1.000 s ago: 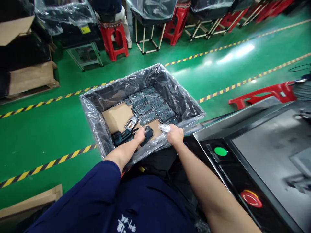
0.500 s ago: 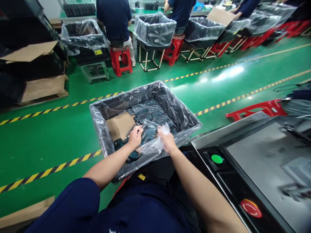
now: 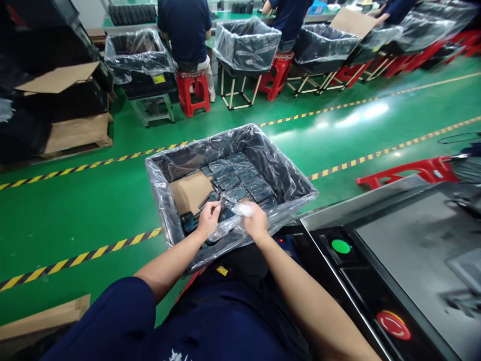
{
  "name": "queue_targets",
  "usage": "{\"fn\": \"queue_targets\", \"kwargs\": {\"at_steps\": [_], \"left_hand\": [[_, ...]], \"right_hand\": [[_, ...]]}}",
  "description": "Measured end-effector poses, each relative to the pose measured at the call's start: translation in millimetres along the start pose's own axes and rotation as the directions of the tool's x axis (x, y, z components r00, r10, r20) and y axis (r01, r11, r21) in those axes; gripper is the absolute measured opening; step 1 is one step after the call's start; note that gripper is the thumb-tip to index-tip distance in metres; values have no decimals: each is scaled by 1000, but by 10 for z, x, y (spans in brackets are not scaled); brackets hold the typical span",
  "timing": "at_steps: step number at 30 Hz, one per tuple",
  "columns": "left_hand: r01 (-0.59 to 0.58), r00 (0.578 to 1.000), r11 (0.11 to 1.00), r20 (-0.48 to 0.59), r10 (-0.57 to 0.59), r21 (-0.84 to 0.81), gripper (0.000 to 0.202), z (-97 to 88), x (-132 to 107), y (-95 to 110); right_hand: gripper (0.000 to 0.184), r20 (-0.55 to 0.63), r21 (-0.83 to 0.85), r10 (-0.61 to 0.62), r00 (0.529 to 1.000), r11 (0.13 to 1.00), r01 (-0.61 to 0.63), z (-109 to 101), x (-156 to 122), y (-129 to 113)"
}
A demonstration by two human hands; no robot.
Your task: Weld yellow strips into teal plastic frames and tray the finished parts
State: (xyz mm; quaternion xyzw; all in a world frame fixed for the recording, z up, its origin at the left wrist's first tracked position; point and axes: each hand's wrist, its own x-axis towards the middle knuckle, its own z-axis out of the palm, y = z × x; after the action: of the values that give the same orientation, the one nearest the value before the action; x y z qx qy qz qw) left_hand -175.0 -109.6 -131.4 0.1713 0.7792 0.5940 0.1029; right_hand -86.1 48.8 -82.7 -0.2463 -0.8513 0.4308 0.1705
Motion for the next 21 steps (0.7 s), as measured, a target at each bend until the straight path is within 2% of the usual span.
{"fn": "queue_targets", "kwargs": {"at_steps": [3, 6, 9, 11, 13, 14, 16, 18, 21], "left_hand": [[38, 997, 999, -69, -39, -22, 25, -46, 44, -26], [46, 992, 998, -114, -50, -35, 27, -118, 95, -22], [22, 992, 998, -120, -29, -59, 32, -204, 117, 12], [-19, 998, 995, -66, 12, -103, 40, -251, 119, 37], [-72, 994, 980, 71, 87, -187, 55, -273, 120, 59], [-85, 979, 964, 160, 127, -250, 65, -269, 118, 70], [-44, 922, 918, 338, 190, -395, 86, -230, 105, 106], [77, 842, 861, 496, 214, -502, 99, -159, 64, 170], [300, 717, 816, 681, 149, -495, 96, -43, -55, 310]], "right_hand": [[23, 122, -135, -209, 970, 965, 225, 16, -97, -121], [20, 146, -160, -272, 951, 942, 294, 36, -147, -176], [21, 137, -191, -289, 948, 931, 311, 7, -143, -190], [19, 114, -170, -289, 950, 937, 305, -33, -122, -207], [17, 83, -121, -293, 953, 946, 301, -63, -96, -233], [17, 64, -89, -288, 956, 952, 293, -67, -84, -246], [21, 31, -32, -250, 968, 967, 251, -42, -69, -261], [28, 17, -27, -195, 981, 980, 195, 20, -79, -256], [29, 79, -107, -167, 983, 979, 175, 131, -140, -223]]}}
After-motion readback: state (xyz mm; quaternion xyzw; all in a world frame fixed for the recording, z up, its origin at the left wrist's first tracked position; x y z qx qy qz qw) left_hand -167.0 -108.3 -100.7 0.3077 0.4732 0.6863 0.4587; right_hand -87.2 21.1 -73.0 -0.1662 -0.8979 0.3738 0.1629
